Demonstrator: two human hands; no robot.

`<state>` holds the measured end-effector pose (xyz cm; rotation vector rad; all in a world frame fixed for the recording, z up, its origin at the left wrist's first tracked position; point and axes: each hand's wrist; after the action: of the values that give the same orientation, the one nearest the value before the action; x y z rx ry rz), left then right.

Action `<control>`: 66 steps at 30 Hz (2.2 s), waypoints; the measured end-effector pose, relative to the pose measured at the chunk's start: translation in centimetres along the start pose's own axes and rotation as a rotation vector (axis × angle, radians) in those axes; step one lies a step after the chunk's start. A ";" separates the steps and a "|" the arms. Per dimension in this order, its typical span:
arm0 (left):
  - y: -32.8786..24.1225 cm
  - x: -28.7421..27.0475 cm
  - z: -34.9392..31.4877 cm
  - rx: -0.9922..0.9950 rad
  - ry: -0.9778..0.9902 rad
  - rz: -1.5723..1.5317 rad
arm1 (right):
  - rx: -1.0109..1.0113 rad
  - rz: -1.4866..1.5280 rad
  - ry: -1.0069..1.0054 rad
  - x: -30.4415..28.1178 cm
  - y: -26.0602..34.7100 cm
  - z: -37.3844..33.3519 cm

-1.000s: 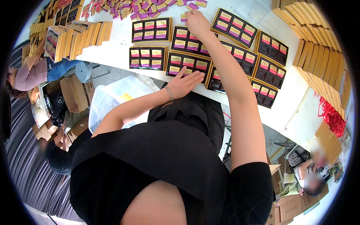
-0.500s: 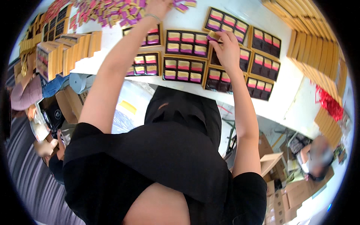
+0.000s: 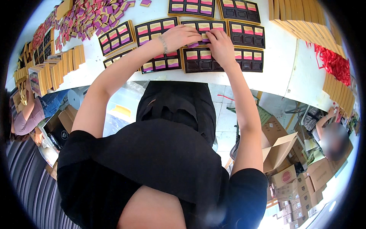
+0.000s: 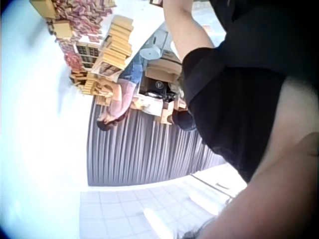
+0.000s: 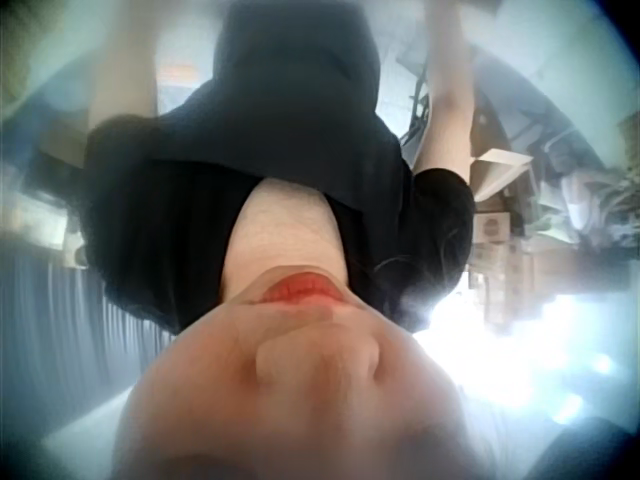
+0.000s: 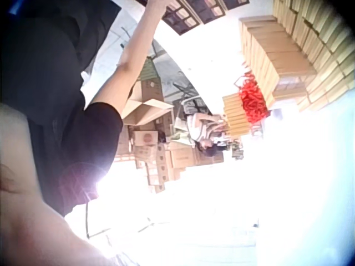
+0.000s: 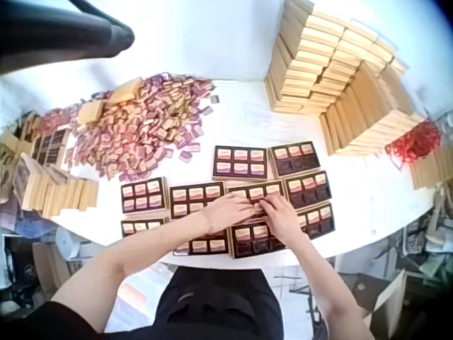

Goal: The person places small pink and gold rectangular items into compartmentalized trays on a table, then stacks the filled trays. The person also moves a plastic bin and continues arranging the trays.

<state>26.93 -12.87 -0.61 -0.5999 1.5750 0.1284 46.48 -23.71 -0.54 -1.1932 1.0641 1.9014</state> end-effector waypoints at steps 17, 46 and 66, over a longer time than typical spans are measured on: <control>-2.8 2.8 -5.3 -0.191 0.016 0.120 | -0.025 -0.004 0.088 1.1 2.3 -1.5; 22.9 -1.4 -4.7 -0.939 -0.179 -0.081 | -0.049 0.017 0.174 13.6 1.7 26.6; 7.0 -3.8 1.6 -0.435 -0.126 -0.229 | 0.360 0.299 0.086 -0.4 -7.3 -0.3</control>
<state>25.17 -5.06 0.89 -1.0863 1.3505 0.3349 52.90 -20.59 -2.36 -0.9570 1.6281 1.7785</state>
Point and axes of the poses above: each hand's wrist, its own z-axis towards the middle knuckle, its own x-axis out of the palm, y = z × x, and after that the axes turned 15 degrees about -x, right-handed
